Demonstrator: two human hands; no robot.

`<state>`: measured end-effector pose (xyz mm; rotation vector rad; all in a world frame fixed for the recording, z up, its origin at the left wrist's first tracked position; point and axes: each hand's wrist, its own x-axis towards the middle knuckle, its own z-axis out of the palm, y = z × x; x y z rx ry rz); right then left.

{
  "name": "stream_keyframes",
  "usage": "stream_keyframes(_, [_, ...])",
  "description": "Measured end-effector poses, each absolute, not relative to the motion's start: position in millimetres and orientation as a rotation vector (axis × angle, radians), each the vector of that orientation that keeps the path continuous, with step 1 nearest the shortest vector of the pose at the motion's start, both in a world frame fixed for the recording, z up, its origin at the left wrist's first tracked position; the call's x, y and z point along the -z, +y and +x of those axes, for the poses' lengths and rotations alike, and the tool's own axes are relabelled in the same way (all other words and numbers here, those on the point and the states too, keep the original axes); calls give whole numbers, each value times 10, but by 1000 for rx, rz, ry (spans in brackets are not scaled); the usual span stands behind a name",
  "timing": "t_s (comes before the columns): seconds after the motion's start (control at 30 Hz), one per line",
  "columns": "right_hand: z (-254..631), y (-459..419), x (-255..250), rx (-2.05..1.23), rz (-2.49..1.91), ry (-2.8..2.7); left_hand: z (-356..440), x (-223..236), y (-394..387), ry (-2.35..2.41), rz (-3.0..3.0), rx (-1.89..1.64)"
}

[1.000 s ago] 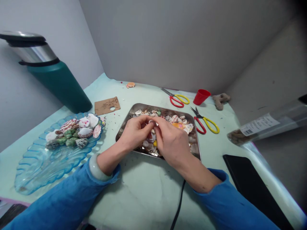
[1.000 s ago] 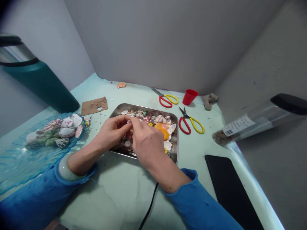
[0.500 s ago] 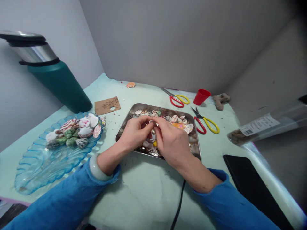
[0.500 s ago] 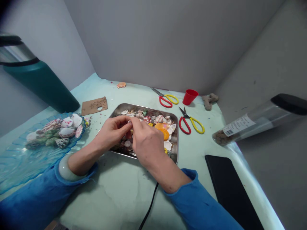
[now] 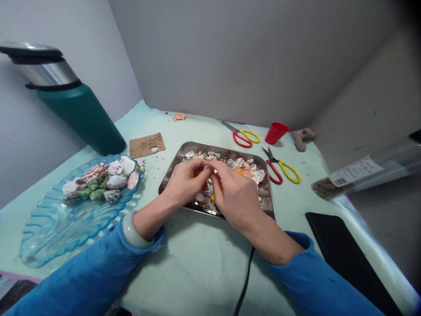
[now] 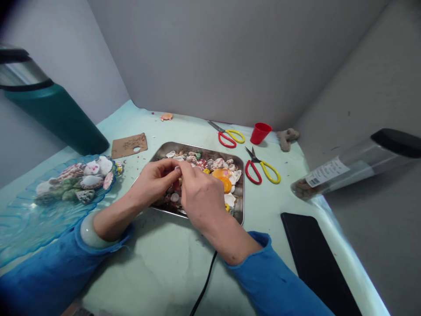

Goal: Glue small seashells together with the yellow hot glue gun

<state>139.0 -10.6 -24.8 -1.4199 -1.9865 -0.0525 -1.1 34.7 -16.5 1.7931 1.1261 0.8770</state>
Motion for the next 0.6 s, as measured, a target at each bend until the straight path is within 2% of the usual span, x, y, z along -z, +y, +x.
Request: stream_keyframes(0.6, [1390, -116, 233, 39, -1430, -1996, -14, 149, 340, 1123, 1794, -871])
